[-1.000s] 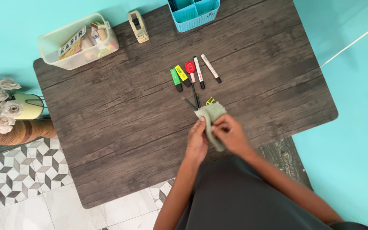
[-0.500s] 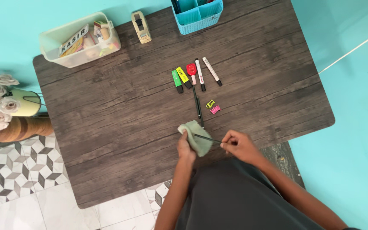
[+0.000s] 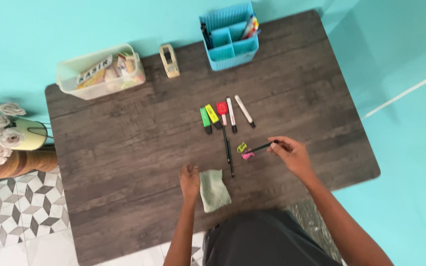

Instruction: The person wipes various stationery items including pens, markers, and clips with a cloth and places them into a blue desk organizer.

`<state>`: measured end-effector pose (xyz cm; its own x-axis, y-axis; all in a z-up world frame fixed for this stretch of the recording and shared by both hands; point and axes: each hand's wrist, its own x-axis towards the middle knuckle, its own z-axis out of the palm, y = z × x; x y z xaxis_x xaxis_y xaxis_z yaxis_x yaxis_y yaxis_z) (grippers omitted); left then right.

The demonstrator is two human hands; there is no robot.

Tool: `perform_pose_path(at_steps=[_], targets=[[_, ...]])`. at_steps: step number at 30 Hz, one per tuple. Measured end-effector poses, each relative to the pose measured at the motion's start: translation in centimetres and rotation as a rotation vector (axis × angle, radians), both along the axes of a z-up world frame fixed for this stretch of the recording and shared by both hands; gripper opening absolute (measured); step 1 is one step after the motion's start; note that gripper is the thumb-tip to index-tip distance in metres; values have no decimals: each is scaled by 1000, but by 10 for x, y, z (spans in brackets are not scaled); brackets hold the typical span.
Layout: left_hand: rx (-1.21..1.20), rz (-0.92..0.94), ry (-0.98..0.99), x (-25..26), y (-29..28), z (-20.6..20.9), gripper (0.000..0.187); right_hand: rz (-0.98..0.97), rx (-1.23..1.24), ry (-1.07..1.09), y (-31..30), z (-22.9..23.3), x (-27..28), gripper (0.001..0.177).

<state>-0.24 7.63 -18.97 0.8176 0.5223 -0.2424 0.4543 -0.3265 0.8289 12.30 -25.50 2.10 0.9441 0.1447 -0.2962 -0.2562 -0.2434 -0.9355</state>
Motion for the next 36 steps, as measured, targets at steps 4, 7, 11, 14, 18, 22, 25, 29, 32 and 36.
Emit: perform_pose_path(at_steps=[4,7,11,14,18,22,25,29,32,36], targets=[[-72,-17,1,74,-2,26,43,64,-169,-249,13,22,65,22],[-31,-122,18,146,-12,31,40,104,-278,-480,33,45,133,22],[117,-228,-179,252,-27,28,41,161,-234,-682,68,63,228,21],[25,-249,-132,319,-33,43,52,180,-178,-754,103,60,293,20],[39,-207,-103,387,-35,61,51,227,-172,-755,143,41,351,20],[79,-191,-55,419,-33,67,55,319,-208,-729,168,12,379,18],[83,-227,-19,428,-29,68,56,408,-271,-680,174,-14,392,18],[54,-246,25,434,-26,65,59,436,-306,-684,180,-46,404,21],[87,-257,29,438,-27,62,62,438,-299,-646,184,-60,411,21],[62,-262,56,442,-26,66,64,401,-285,-570,193,-60,416,20]])
